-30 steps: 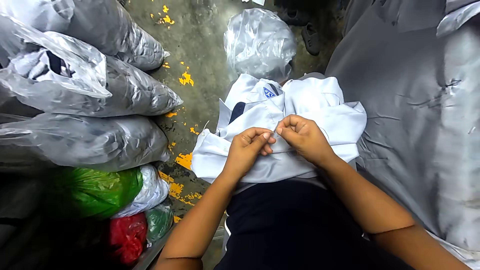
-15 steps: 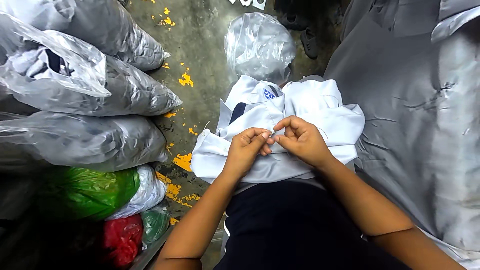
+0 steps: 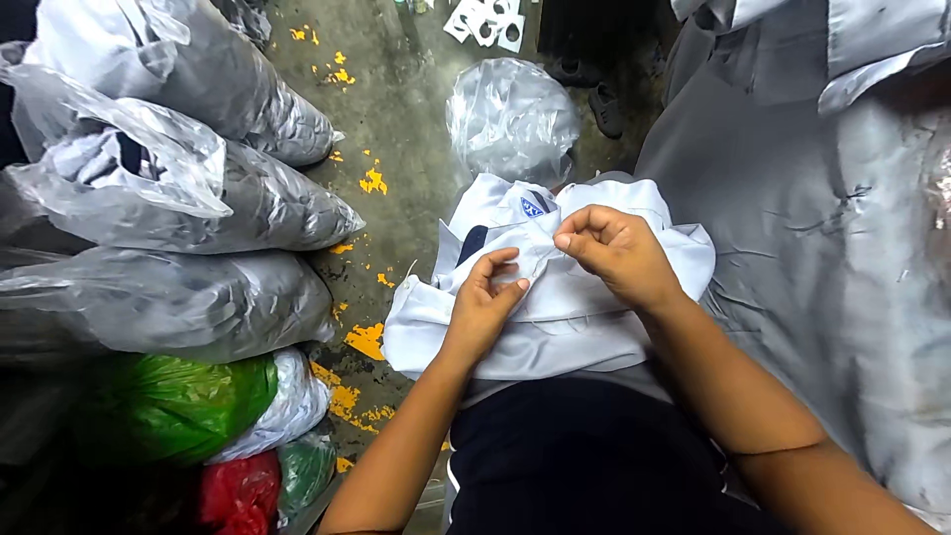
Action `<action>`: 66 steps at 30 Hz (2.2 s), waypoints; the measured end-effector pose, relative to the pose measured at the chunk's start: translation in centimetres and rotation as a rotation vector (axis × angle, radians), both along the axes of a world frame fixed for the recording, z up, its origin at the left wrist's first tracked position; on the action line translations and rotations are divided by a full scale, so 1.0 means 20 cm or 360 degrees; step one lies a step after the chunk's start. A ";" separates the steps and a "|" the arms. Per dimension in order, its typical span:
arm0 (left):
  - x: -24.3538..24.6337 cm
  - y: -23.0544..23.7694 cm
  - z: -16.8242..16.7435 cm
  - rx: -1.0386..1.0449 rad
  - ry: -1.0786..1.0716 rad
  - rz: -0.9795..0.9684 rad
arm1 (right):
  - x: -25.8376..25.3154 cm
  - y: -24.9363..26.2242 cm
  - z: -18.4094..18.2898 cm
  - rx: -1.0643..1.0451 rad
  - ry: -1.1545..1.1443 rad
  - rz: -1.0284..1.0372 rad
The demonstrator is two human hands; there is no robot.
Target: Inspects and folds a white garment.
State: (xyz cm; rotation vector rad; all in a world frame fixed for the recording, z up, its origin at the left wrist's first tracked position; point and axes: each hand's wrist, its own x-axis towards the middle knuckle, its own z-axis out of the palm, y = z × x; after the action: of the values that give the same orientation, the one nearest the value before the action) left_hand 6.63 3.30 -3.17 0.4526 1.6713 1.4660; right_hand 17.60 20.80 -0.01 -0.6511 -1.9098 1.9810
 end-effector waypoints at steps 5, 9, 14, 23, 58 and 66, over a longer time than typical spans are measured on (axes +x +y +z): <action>-0.09 0.04 0.09 0.0177 0.0553 -0.0110 | -0.08 0.03 0.04 0.0113 0.0046 0.0163; -0.12 0.10 0.18 0.0259 0.0637 -0.0120 | -0.14 0.03 0.07 0.0064 0.0120 0.0221; -0.16 0.12 0.19 0.0416 0.0596 -0.0057 | -0.18 0.03 0.10 -0.0072 0.0158 0.0241; -0.28 0.05 0.25 0.0592 0.0604 0.0130 | -0.01 -0.03 0.10 0.0556 -0.0232 0.0385; -0.54 -0.02 0.08 0.0726 -0.0859 0.1064 | 0.41 -0.14 0.05 -0.0227 -0.0133 0.0615; -0.70 -0.20 0.05 0.0822 -0.0801 0.1329 | 0.51 -0.10 0.07 0.0182 -0.0507 0.0357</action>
State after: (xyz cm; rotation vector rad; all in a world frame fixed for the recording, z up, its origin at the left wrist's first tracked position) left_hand -7.45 -0.61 -2.22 -0.4020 1.0807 2.3866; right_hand 27.78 18.85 1.40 -0.7903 -2.3583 1.9725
